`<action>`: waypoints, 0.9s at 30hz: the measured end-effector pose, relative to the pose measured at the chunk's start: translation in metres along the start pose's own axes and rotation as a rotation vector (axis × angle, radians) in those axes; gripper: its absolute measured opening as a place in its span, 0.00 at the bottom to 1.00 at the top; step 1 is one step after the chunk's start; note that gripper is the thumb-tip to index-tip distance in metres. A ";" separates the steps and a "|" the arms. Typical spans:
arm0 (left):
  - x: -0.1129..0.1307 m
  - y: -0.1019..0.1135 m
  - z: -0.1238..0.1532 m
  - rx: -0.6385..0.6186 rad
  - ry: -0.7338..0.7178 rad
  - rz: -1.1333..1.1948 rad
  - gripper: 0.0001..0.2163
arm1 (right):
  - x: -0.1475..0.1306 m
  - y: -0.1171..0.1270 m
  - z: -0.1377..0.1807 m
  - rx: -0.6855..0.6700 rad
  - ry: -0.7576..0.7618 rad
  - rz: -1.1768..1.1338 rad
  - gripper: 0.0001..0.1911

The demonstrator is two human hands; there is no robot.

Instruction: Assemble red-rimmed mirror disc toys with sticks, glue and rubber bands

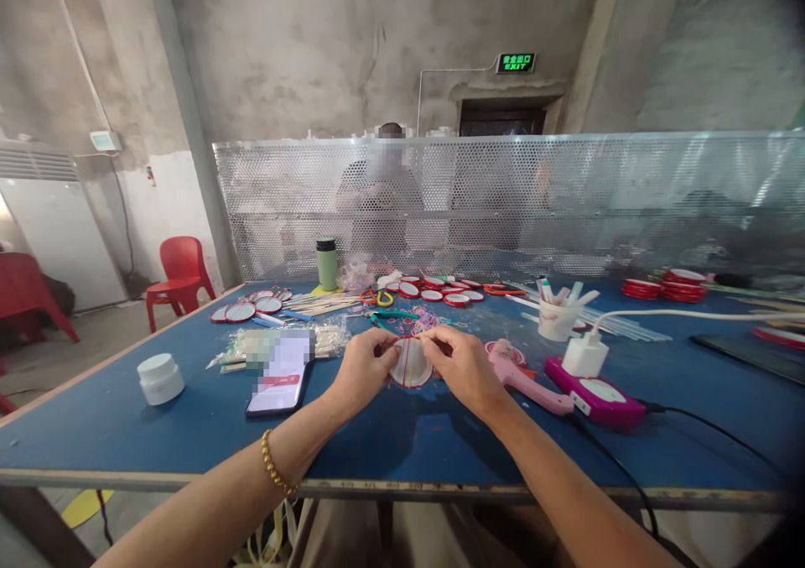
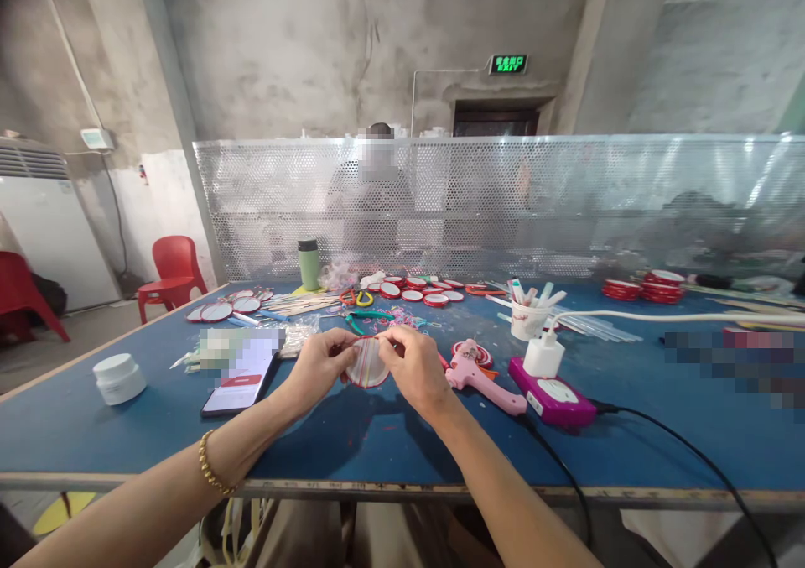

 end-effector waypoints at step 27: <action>-0.005 -0.007 0.000 -0.102 0.125 0.215 0.07 | 0.005 -0.002 -0.001 -0.039 -0.031 0.065 0.16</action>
Point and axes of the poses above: each hand's wrist, its own z-axis away from the middle knuckle, its own y-axis out of the back of the hand, x = y × z, the point moved 5 cm from there along -z, towards the middle knuckle, and after that the axes turned 10 degrees about y, right-handed, at the moved point
